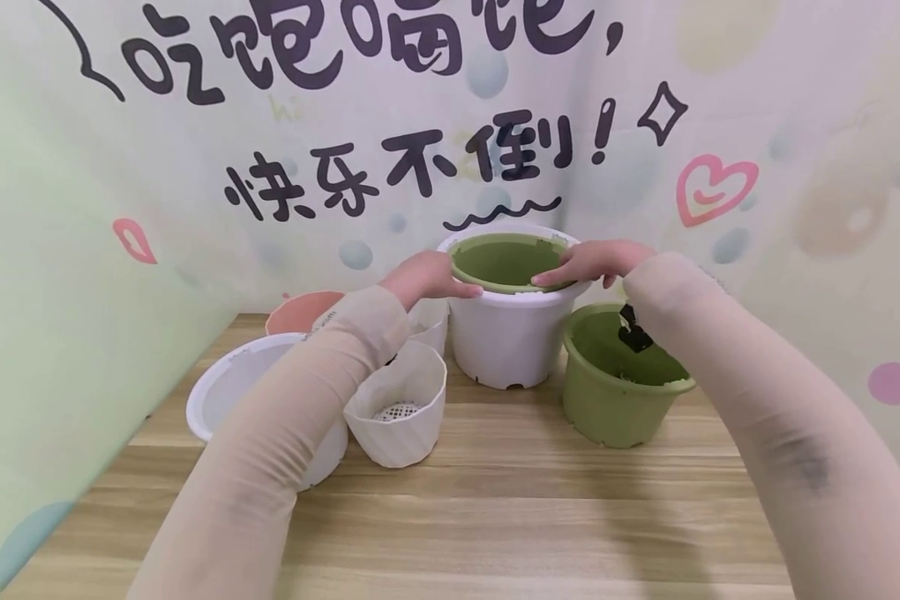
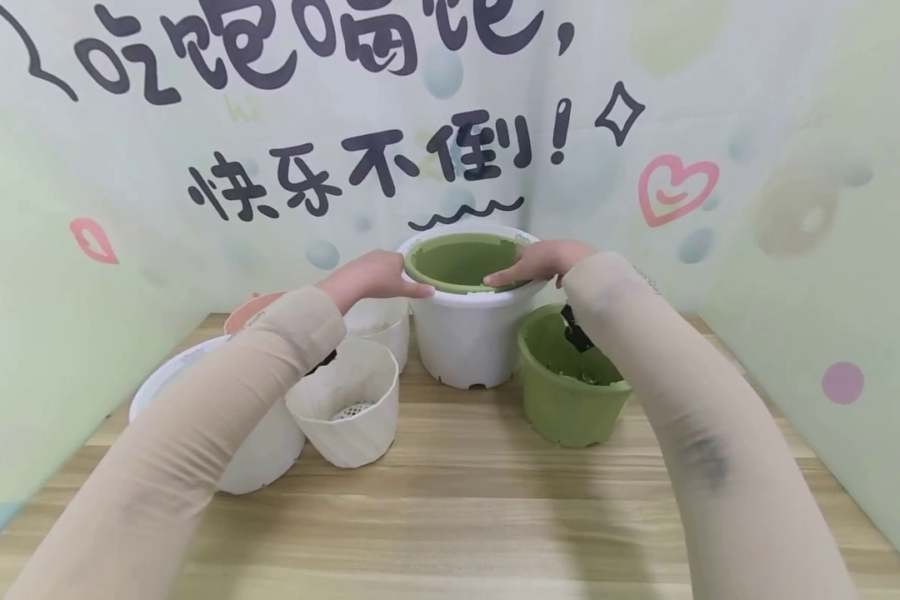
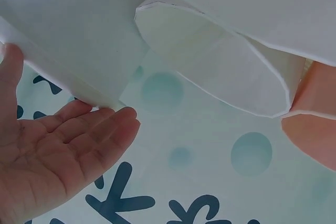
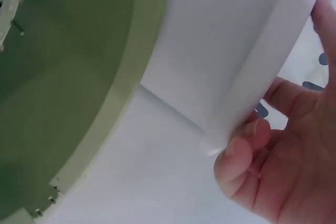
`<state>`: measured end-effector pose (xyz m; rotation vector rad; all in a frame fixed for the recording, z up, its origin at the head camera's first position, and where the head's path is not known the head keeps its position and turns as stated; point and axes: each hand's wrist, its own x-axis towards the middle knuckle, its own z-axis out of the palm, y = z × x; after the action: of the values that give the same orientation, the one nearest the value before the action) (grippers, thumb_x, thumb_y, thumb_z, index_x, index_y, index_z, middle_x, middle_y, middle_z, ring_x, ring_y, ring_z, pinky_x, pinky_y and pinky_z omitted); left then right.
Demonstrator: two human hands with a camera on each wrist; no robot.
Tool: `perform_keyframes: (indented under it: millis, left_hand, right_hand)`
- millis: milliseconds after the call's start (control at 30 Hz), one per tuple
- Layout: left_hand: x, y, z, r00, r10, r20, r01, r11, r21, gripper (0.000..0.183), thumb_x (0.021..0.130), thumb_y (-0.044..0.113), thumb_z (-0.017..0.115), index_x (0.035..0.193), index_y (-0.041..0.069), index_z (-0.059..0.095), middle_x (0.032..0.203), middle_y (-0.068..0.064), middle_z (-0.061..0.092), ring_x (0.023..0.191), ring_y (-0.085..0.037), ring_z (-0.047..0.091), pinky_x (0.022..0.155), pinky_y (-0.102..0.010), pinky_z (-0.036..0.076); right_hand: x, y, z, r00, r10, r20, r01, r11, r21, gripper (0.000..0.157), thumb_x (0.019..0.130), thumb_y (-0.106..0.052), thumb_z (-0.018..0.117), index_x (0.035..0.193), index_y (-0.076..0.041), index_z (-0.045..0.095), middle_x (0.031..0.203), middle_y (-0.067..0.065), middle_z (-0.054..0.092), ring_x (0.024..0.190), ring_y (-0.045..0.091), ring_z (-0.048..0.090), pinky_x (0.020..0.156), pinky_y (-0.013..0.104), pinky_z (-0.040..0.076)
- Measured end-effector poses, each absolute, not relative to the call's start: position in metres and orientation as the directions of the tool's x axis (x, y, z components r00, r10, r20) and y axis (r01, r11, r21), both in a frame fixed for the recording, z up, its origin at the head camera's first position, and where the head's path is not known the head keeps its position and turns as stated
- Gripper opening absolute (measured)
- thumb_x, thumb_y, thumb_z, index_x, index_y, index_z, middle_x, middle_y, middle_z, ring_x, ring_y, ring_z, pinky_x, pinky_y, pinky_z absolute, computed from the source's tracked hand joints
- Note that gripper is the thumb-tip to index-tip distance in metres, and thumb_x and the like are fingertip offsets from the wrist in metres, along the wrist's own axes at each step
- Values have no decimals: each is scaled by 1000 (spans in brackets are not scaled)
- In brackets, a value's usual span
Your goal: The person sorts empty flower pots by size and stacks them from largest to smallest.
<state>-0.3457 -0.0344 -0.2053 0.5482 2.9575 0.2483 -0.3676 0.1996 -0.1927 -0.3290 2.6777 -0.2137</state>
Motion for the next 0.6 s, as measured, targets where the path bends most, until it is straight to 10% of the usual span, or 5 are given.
perform_keyframes:
  millis: [600]
  left_hand:
    - [-357, -36, -207, -909, 405, -92, 380, 901, 211, 54, 73, 48, 53, 104, 4, 53, 100, -11, 55, 96, -21, 47, 87, -31, 34]
  right_hand:
    - [-360, 188, -203, -899, -297, -324, -277, 955, -106, 63, 78, -56, 39, 114, -4, 45, 107, 14, 48, 93, 27, 46, 59, 38, 46]
